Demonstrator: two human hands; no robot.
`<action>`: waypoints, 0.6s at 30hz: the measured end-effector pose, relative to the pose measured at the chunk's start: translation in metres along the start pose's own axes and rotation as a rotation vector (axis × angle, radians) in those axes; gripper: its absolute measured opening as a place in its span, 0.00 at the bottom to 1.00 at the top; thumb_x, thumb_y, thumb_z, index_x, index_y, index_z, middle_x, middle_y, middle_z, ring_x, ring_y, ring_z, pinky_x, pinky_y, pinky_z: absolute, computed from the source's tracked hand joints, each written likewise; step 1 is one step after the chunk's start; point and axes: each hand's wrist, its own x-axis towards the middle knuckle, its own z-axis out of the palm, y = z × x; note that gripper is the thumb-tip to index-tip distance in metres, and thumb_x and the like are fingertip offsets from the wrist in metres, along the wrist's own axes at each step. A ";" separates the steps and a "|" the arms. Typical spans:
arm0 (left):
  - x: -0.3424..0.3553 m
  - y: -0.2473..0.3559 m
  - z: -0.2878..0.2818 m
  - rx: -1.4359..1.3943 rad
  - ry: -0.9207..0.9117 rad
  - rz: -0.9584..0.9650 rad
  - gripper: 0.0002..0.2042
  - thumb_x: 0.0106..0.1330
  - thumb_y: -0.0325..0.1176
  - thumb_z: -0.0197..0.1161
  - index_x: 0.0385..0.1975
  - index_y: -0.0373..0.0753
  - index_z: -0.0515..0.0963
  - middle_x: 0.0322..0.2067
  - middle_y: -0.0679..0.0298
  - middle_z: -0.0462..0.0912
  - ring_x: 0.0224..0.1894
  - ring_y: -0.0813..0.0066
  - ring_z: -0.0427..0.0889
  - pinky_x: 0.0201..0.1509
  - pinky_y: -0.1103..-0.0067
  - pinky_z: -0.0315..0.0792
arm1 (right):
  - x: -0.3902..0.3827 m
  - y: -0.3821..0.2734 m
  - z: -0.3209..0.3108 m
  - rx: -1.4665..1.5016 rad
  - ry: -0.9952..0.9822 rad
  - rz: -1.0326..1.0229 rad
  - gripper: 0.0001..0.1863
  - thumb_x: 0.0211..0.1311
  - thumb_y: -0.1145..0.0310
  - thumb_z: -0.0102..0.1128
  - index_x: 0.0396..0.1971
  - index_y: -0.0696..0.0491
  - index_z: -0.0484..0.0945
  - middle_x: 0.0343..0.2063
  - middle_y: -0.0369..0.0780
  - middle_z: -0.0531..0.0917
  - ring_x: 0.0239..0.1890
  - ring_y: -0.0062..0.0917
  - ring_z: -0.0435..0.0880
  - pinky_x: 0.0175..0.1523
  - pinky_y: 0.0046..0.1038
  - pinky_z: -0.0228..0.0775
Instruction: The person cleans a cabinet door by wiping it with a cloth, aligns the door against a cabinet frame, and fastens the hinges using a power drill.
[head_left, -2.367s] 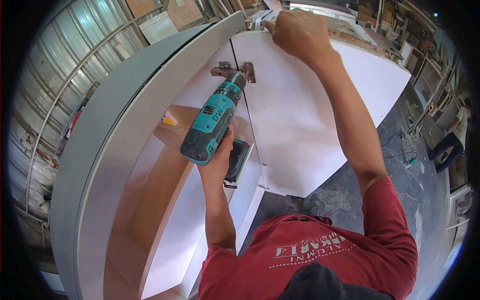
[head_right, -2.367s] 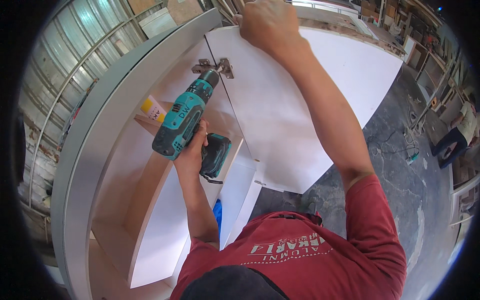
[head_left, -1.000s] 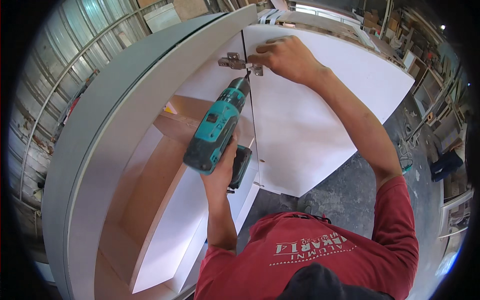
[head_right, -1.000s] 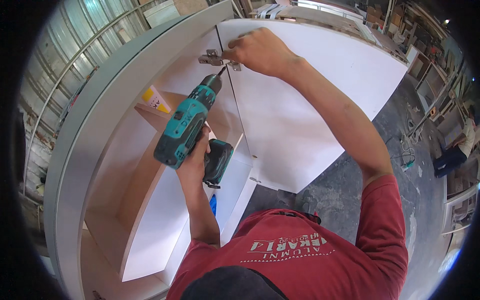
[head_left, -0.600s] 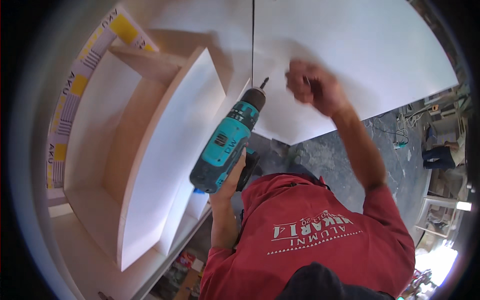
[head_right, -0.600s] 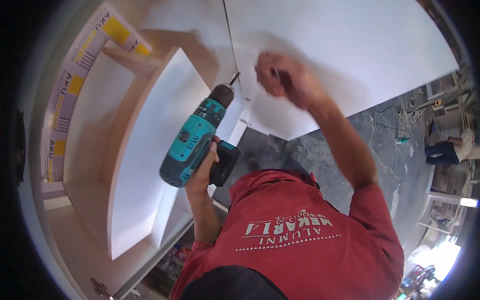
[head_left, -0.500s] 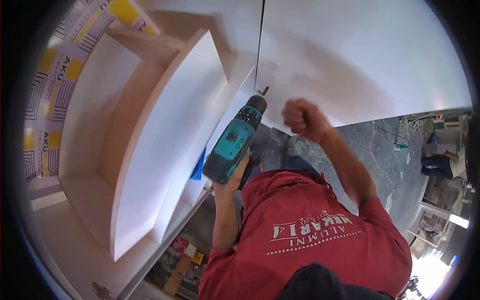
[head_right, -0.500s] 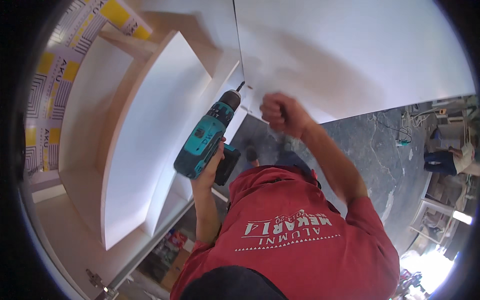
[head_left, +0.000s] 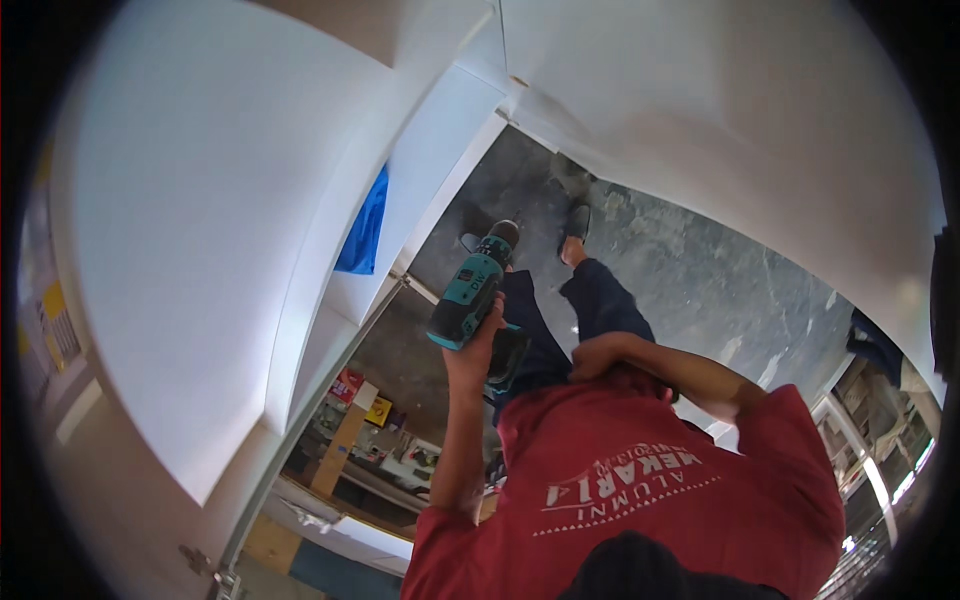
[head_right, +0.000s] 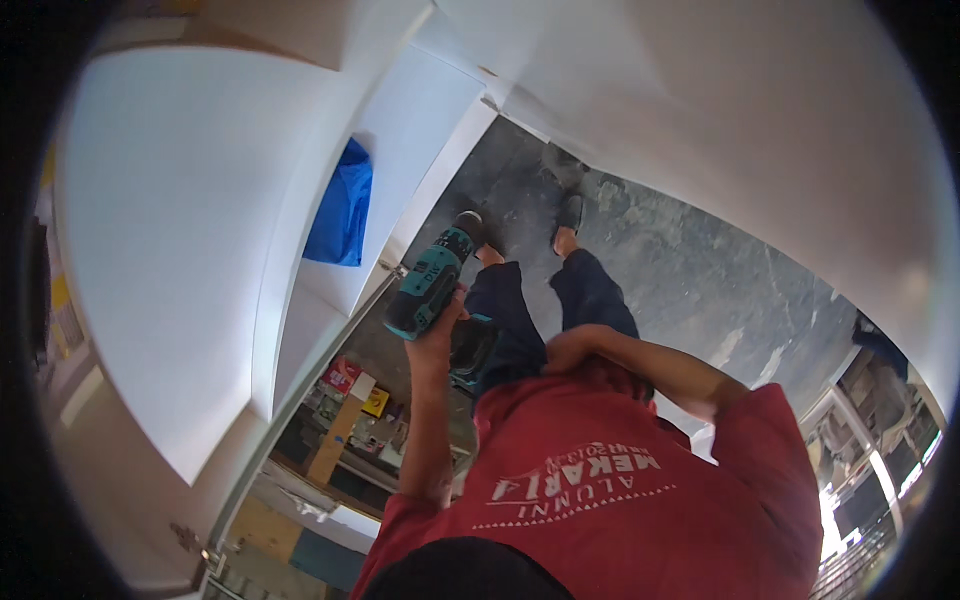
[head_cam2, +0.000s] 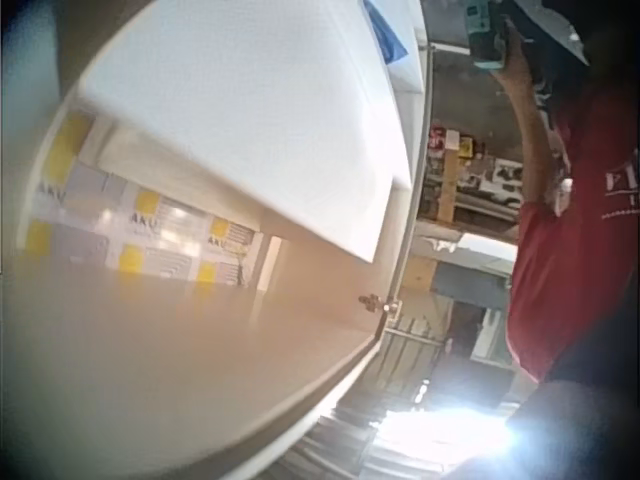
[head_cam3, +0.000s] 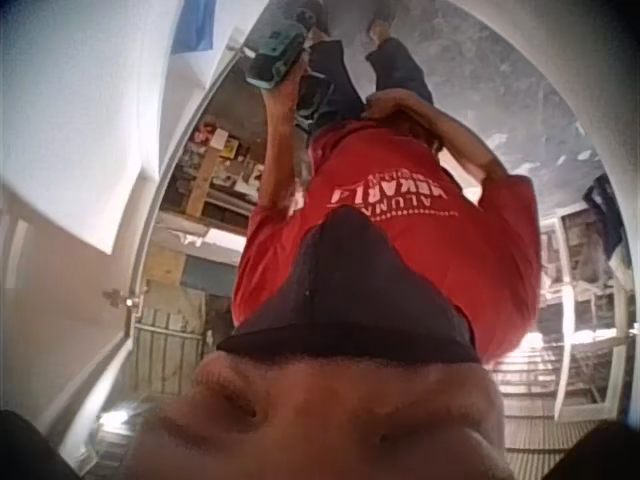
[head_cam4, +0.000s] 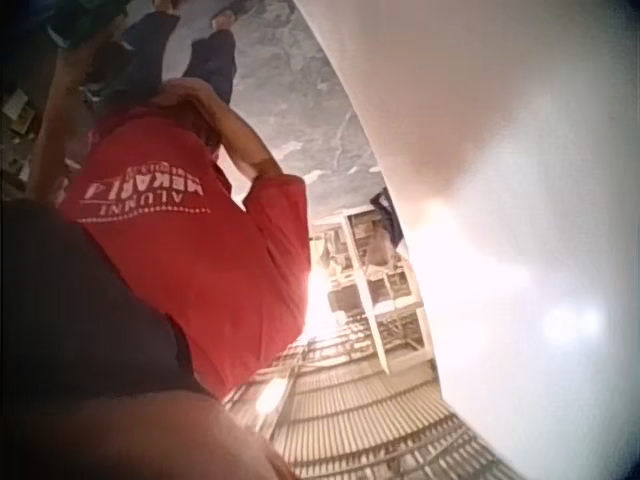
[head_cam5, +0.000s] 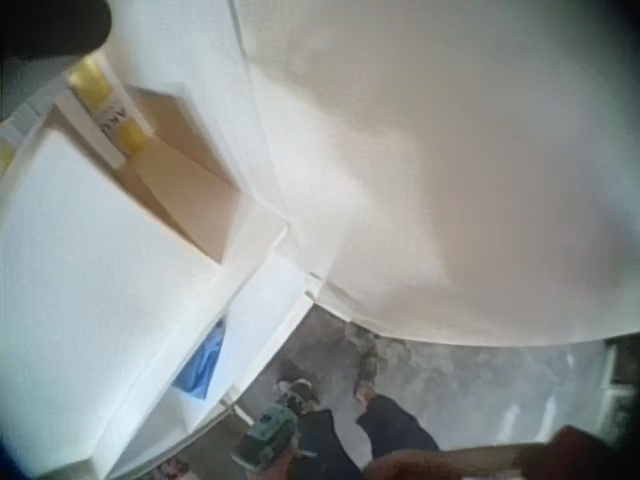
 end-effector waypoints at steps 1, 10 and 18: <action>0.014 -0.016 0.003 -0.013 -0.005 -0.016 0.11 0.60 0.25 0.67 0.43 0.35 0.80 0.34 0.64 0.84 0.29 0.79 0.80 0.34 0.81 0.75 | 0.000 0.003 0.000 -0.039 -0.058 -0.005 0.26 0.62 0.49 0.54 0.30 0.61 0.85 0.32 0.51 0.86 0.35 0.42 0.84 0.42 0.44 0.71; 0.258 -0.302 0.006 -0.102 0.058 -0.142 0.07 0.58 0.23 0.67 0.33 0.37 0.77 0.26 0.68 0.77 0.23 0.81 0.72 0.25 0.81 0.67 | 0.252 0.222 -0.133 0.162 0.570 0.219 0.17 0.62 0.51 0.59 0.35 0.49 0.86 0.35 0.39 0.88 0.38 0.32 0.85 0.46 0.33 0.74; 0.446 -0.466 0.036 -0.388 0.117 -0.130 0.09 0.56 0.21 0.67 0.36 0.35 0.78 0.30 0.61 0.82 0.22 0.74 0.74 0.24 0.79 0.69 | 0.349 0.363 -0.383 0.887 1.176 0.088 0.18 0.71 0.52 0.51 0.46 0.47 0.84 0.17 0.28 0.68 0.17 0.11 0.58 0.20 0.19 0.49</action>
